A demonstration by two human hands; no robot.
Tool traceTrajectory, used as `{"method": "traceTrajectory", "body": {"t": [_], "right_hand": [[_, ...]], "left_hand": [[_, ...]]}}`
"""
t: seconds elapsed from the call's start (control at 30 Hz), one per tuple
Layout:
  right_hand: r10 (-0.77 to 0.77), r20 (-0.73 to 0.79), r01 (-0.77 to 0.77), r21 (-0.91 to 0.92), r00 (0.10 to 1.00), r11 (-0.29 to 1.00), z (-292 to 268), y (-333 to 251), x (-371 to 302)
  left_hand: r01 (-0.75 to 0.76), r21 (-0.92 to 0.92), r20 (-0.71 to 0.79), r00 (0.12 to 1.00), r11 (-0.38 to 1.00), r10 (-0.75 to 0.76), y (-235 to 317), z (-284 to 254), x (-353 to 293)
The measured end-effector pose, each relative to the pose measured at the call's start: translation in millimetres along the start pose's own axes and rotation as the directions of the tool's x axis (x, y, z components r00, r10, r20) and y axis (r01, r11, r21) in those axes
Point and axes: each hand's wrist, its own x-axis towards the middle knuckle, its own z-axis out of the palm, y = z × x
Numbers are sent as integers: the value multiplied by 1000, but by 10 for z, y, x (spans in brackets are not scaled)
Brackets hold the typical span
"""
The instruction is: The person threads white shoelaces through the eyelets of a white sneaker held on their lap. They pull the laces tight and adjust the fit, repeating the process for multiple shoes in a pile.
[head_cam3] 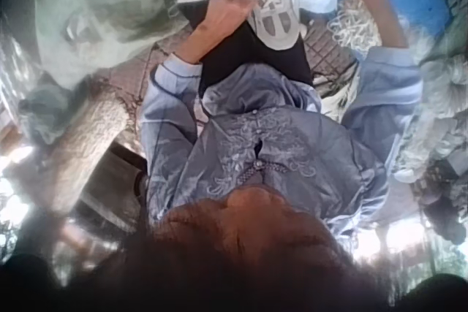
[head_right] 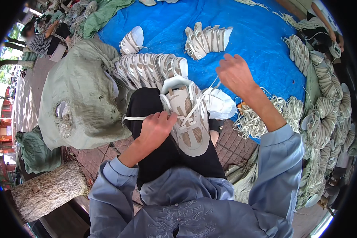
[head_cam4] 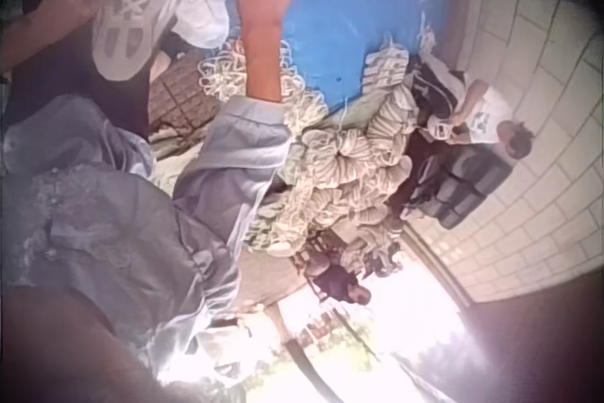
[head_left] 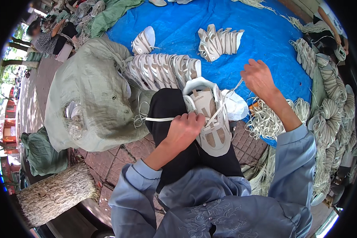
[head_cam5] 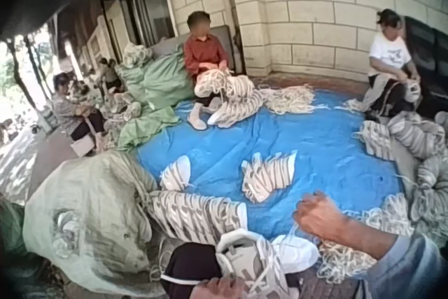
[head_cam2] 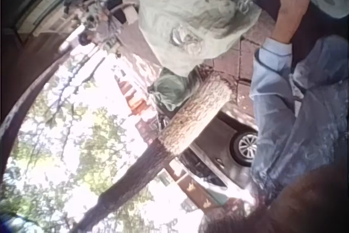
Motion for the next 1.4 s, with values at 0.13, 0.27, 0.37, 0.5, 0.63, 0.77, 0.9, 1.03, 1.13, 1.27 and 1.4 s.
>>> {"method": "traceTrajectory", "body": {"t": [0.13, 0.27, 0.37, 0.5, 0.63, 0.77, 0.9, 1.03, 1.13, 1.27, 1.4], "right_hand": [[529, 187, -553, 431, 828, 713, -152, 81, -44], [610, 562, -601, 781, 559, -168, -379, 99, 66], [627, 419, -314, 908, 657, -278, -534, -48, 107], [740, -69, -249, 917, 669, 311, -689, -172, 232], [657, -76, -552, 475, 750, 685, -639, 51, 489], [537, 509, -740, 479, 672, 472, -464, -78, 175], [31, 759, -647, 575, 650, -501, -109, -728, -181], [116, 597, -253, 497, 794, -830, 83, -918, -208], [202, 561, -102, 463, 802, -881, 80, -780, -157], [410, 616, -43, 586, 673, -809, 68, -387, -157], [480, 608, -153, 706, 633, -692, 66, -46, -128]], "left_hand": [[183, -565, -132, 942, 804, -307, 62, 2, 24], [210, -476, -164, 933, 854, -321, 299, 28, -1], [159, -83, -148, 974, 984, -170, 468, 166, 66], [183, -452, -55, 971, 873, -233, 400, 255, 70], [561, -827, 552, 812, -6, -187, 82, 166, 142], [659, -685, 698, 716, -310, -20, -36, 85, 235], [663, -669, 693, 720, -337, 40, -28, 80, 317], [653, -715, 674, 739, -251, 5, -24, 58, 346], [357, -809, 221, 921, 468, -321, -26, 9, 244], [189, -54, -58, 980, 981, -192, -57, -61, -67], [70, 169, 42, 996, 983, -79, -98, -17, -74]]}}
